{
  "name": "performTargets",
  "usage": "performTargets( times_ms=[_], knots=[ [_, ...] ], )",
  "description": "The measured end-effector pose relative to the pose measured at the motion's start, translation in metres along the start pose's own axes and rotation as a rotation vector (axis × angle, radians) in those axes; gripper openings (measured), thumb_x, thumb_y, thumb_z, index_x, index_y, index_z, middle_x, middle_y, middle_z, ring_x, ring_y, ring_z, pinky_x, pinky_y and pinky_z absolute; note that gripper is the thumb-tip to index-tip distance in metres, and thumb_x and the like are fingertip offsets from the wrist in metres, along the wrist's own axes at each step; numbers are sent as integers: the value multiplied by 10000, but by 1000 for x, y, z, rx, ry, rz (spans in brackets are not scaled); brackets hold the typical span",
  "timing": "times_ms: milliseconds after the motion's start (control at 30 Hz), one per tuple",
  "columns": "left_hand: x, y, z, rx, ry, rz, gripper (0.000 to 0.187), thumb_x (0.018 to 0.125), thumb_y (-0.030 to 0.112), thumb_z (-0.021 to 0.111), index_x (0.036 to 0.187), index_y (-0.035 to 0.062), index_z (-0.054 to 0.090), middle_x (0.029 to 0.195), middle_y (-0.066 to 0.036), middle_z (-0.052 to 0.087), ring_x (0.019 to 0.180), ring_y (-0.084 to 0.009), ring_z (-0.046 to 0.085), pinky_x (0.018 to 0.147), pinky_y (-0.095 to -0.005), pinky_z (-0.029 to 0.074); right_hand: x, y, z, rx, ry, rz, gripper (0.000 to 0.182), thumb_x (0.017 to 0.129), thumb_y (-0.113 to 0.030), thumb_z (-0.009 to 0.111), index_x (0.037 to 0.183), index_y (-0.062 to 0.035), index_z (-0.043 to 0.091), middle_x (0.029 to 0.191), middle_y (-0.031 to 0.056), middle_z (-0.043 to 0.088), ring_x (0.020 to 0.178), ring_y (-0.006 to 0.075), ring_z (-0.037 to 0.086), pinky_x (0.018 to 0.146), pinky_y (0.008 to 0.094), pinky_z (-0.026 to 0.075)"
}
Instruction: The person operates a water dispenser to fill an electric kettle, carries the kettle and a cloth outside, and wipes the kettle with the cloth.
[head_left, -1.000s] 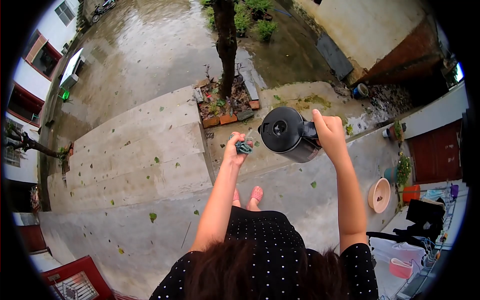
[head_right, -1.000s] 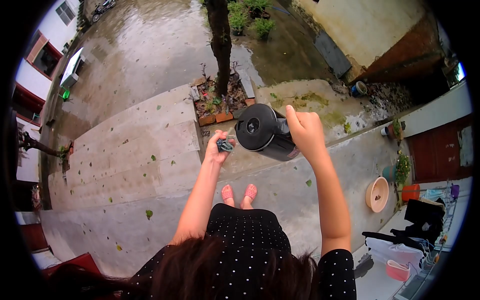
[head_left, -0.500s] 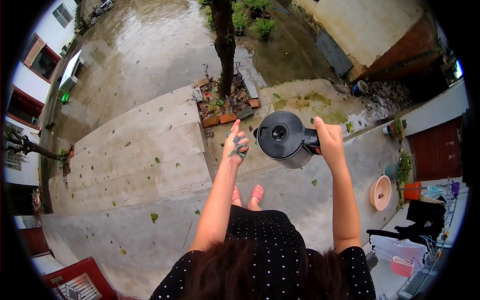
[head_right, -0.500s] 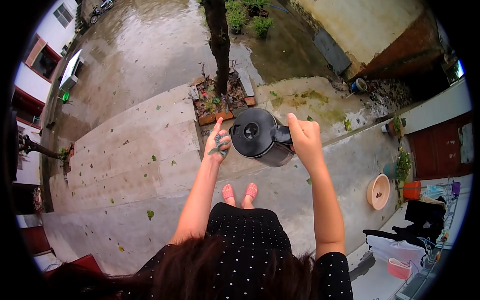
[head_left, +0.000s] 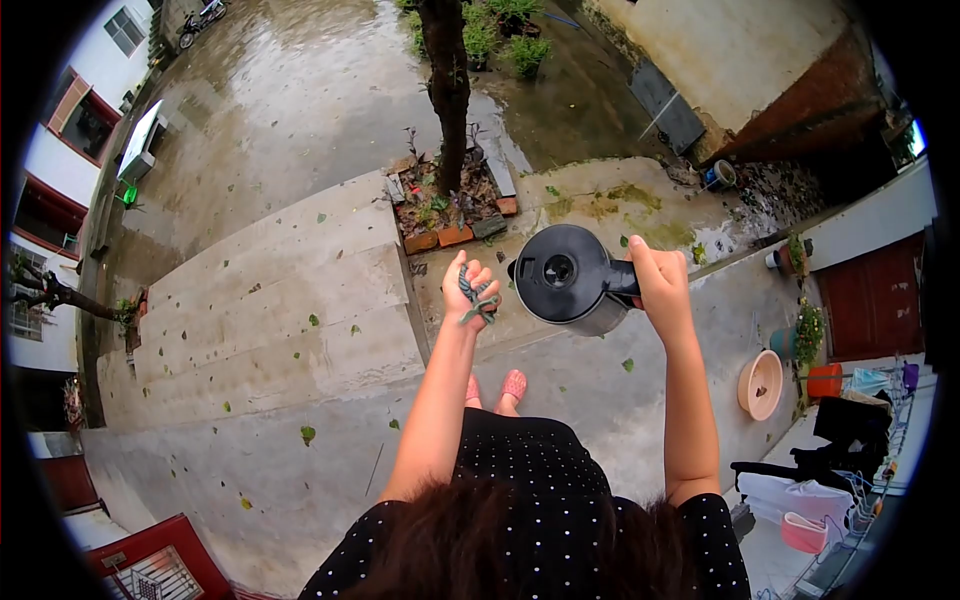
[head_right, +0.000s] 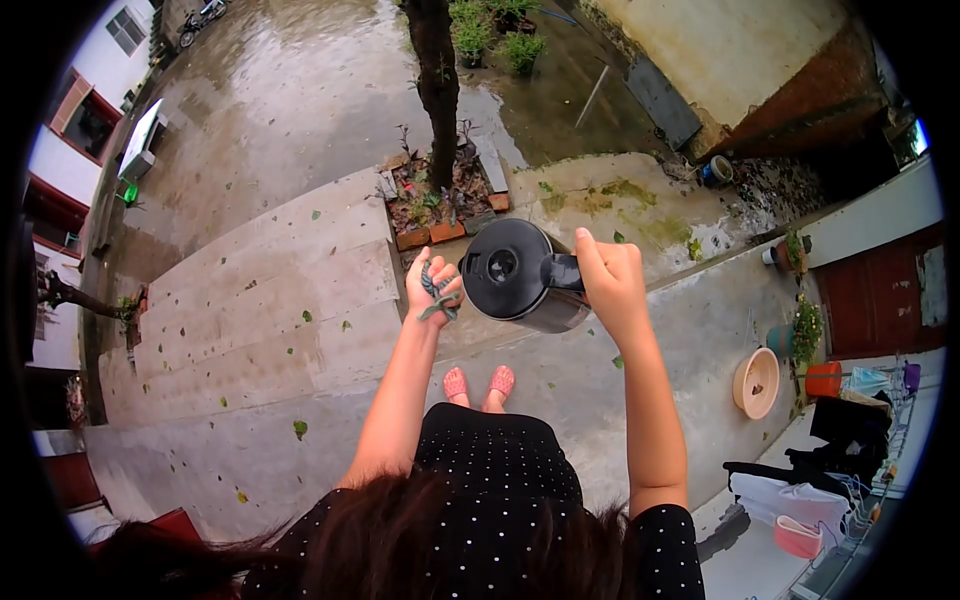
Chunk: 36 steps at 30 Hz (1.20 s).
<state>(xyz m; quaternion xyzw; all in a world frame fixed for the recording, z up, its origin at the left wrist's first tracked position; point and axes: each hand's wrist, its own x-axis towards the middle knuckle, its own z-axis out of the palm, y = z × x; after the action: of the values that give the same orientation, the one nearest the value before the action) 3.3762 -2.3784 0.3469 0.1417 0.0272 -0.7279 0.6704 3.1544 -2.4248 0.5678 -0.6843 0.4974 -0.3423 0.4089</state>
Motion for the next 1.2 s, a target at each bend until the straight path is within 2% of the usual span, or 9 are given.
performTargets(
  times_ms=[100, 200, 233, 367, 467, 700, 800, 1000, 1200],
  knots=[
    [-3, 2, 7, 131, -48, -44, 378, 920, 407, 365, 638, 163, 424, 570, 21, 425, 488, -161, 439, 382, -300, 344, 1, 3, 1, -83, -11, -47, 471, 921, -207, 490, 520, 38, 451, 411, 58, 367, 379, 121, 326, 398, 305, 266],
    [-6, -5, 28, 175, 146, 80, 325, 896, 389, 388, 782, 117, 524, 730, -33, 546, 679, -208, 551, 581, -342, 476, 7, 2, 2, -280, -51, -173, 465, 907, -218, 499, 515, 30, 471, 427, 136, 392, 367, 224, 349, 413, 348, 296],
    [-9, 1, 30, 27, 117, -20, 360, 879, 377, 407, 964, 59, 552, 920, -75, 603, 867, -228, 580, 773, -360, 475, 8, -4, 4, -368, -67, -193, 462, 902, -222, 501, 512, 24, 480, 442, 156, 403, 374, 263, 366, 420, 366, 307],
    [-8, -6, 29, 101, 88, -25, 363, 872, 268, 435, 1146, 46, 521, 1035, -59, 612, 937, -190, 584, 787, -351, 465, 14, -21, 7, -578, -90, -302, 455, 887, -234, 504, 496, -2, 512, 471, 181, 448, 425, 356, 437, 443, 422, 340],
    [-11, -4, 17, 353, 21, -65, 407, 846, 212, 501, 1229, 76, 493, 1163, -70, 581, 1054, -207, 559, 912, -385, 430, 19, -24, 5, -632, -73, -347, 452, 882, -238, 506, 488, -16, 519, 469, 180, 451, 444, 360, 471, 450, 429, 356],
    [-18, -10, 24, 150, 299, -67, 247, 821, 237, 603, 1019, 100, 547, 920, -51, 616, 845, -204, 594, 798, -388, 490, 29, -39, 13, -832, -85, -520, 463, 883, -253, 492, 473, -42, 540, 448, 152, 479, 425, 338, 485, 444, 423, 378],
    [-18, -14, 29, 26, 316, 11, 351, 809, 225, 621, 1103, 61, 521, 1019, -98, 573, 869, -242, 594, 754, -451, 528, 33, -44, 15, -875, -90, -573, 462, 882, -255, 488, 477, -43, 552, 445, 148, 489, 417, 335, 491, 445, 419, 387],
    [-12, -17, 13, 61, 131, 132, 385, 864, 105, 576, 1224, 65, 444, 1150, -147, 512, 799, -226, 566, 585, -310, 487, 35, -47, 16, -906, -98, -612, 467, 880, -254, 489, 473, -37, 559, 446, 157, 494, 416, 341, 498, 449, 416, 395],
    [-8, -12, 1, 166, 232, 160, 417, 887, 153, 585, 1278, 125, 441, 909, -53, 551, 609, -105, 469, 466, -229, 391, 36, -43, 17, -926, -99, -622, 470, 881, -254, 489, 472, -36, 563, 444, 158, 494, 416, 337, 500, 451, 413, 400]
  ],
)
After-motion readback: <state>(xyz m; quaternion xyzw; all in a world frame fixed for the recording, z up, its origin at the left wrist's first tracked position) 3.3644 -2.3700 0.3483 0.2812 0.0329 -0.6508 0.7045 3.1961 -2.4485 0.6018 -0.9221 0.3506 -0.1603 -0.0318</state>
